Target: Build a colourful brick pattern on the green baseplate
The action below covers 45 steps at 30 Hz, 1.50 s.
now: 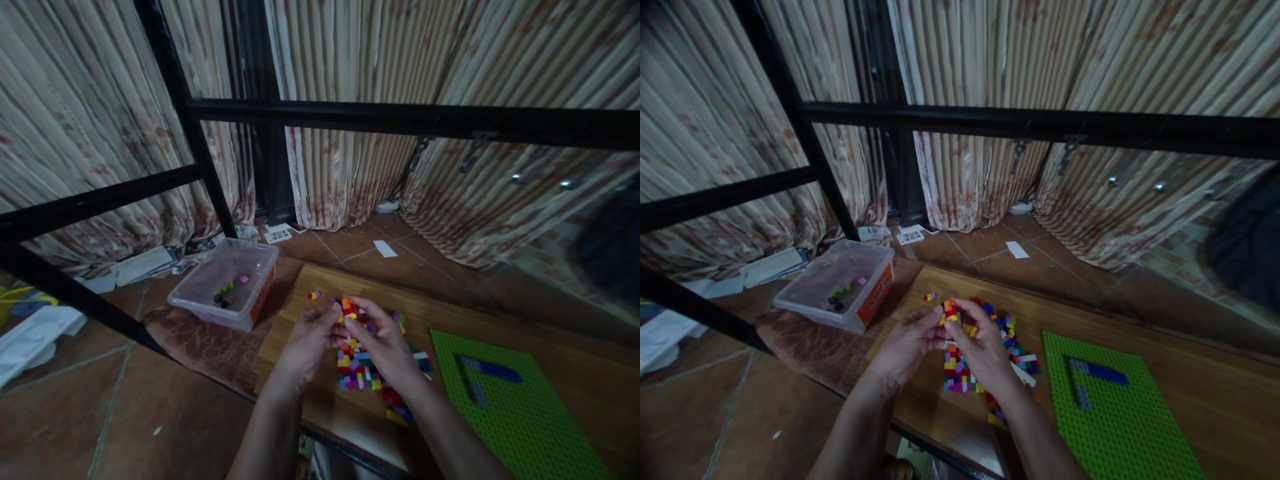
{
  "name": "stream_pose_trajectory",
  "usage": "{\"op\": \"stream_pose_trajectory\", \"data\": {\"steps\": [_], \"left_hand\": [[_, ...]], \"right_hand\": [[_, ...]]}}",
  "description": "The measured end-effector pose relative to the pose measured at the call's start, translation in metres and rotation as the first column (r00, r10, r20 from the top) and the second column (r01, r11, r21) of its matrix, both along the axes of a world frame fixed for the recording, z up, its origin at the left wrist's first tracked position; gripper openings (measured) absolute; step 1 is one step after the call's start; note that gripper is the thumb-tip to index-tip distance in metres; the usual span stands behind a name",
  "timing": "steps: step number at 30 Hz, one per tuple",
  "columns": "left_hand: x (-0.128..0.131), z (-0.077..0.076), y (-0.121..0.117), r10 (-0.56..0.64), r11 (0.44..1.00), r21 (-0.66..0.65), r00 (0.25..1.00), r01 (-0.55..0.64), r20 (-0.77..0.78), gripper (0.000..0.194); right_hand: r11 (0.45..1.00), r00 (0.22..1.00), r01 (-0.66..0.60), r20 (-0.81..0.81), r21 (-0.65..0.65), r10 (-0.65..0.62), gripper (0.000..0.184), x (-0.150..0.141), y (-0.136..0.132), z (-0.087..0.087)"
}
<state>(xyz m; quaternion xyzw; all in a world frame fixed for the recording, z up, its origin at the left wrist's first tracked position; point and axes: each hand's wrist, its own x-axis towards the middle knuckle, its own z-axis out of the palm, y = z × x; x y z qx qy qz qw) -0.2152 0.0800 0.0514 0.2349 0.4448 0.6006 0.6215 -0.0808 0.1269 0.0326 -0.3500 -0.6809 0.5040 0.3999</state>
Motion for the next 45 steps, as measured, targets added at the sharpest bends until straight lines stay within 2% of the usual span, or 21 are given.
{"op": "stream_pose_trajectory", "data": {"steps": [5, 8, 11, 14, 19, 21, 23, 25, 26, 28, 29, 30, 31, 36, 40, 42, 45], "left_hand": [[0.015, -0.003, 0.002, 0.009, 1.0, -0.01, 0.996, -0.01, -0.091, 0.038], [0.029, -0.003, 0.003, -0.037, 0.999, 0.016, 0.992, 0.039, -0.117, 0.04], [0.04, -0.003, 0.004, -0.057, 0.998, 0.014, 0.991, 0.059, -0.125, 0.041], [0.046, -0.007, 0.005, -0.059, 0.998, 0.01, 0.99, 0.061, -0.129, 0.042], [0.052, -0.016, 0.006, -0.051, 0.999, -0.001, 0.996, 0.051, -0.067, 0.042], [0.051, -0.017, 0.006, -0.061, 0.998, -0.002, 0.994, 0.061, -0.088, 0.037], [0.046, -0.018, 0.007, -0.084, 0.996, -0.01, 0.98, 0.083, -0.182, 0.03], [0.039, -0.019, 0.008, -0.088, 0.996, -0.02, 0.909, 0.087, -0.408, 0.024], [0.034, -0.019, 0.009, -0.077, 0.997, -0.02, 0.828, 0.079, -0.555, 0.022], [0.026, -0.019, 0.009, -0.049, 0.998, -0.015, 0.6, 0.063, -0.799, 0.018], [0.023, -0.019, 0.009, -0.048, 0.998, -0.018, 0.498, 0.066, -0.866, 0.016], [0.021, -0.019, 0.008, -0.059, 0.997, -0.029, 0.43, 0.076, -0.901, 0.013], [0.02, -0.019, 0.008, -0.075, 0.995, -0.045, 0.395, 0.085, -0.916, 0.012], [0.02, -0.021, 0.007, -0.125, 0.992, -0.117, 0.382, 0.044, -0.916, 0.021], [0.017, -0.018, 0.008, -0.147, 0.989, -0.142, 0.371, 0.04, -0.917, 0.019], [0.015, -0.016, 0.009, -0.145, 0.989, -0.148, 0.364, 0.02, -0.92, 0.018], [0.013, -0.014, 0.01, -0.124, 0.991, -0.131, 0.345, 0.003, -0.93, 0.019]], "right_hand": [[0.97, 0.961, 0.233, 0.138, 0.063, -0.24, 0.038, 0.012, -0.006, 0.005], [0.94, 0.915, 0.298, 0.23, 0.166, -0.331, 0.034, 0.009, -0.008, 0.01], [0.908, 0.889, 0.352, 0.222, 0.227, -0.4, 0.037, 0.006, -0.009, 0.007], [0.898, 0.891, 0.391, 0.164, 0.199, -0.424, 0.04, 0.006, -0.007, -0.001], [0.889, 0.885, 0.456, 0.077, 0.045, -0.459, 0.044, 0.009, -0.002, -0.01], [0.894, 0.888, 0.447, 0.104, 0.033, -0.448, 0.045, 0.01, 0.001, -0.011], [0.904, 0.886, 0.419, 0.18, 0.084, -0.427, 0.045, 0.013, 0.005, -0.01], [0.911, 0.858, 0.357, 0.313, 0.208, -0.408, 0.044, 0.018, 0.01, -0.01], [0.909, 0.829, 0.309, 0.39, 0.279, -0.401, 0.044, 0.02, 0.013, -0.011], [0.901, 0.755, 0.205, 0.524, 0.384, -0.395, 0.043, 0.024, 0.017, -0.013], [0.899, 0.723, 0.156, 0.574, 0.408, -0.386, 0.042, 0.026, 0.018, -0.014], [0.9, 0.7, 0.112, 0.609, 0.421, -0.372, 0.042, 0.027, 0.019, -0.014], [0.902, 0.687, 0.07, 0.634, 0.427, -0.354, 0.041, 0.028, 0.019, -0.014], [0.919, 0.713, -0.058, 0.66, 0.391, -0.236, 0.04, 0.036, 0.016, -0.008], [0.919, 0.735, 0.003, 0.623, 0.393, -0.269, 0.042, 0.045, 0.032, -0.001], [0.913, 0.701, 0.031, 0.642, 0.406, -0.309, 0.036, 0.046, 0.049, -0.001], [0.922, 0.587, -0.015, 0.75, 0.388, -0.306, 0.031, 0.044, 0.076, -0.006]]}}
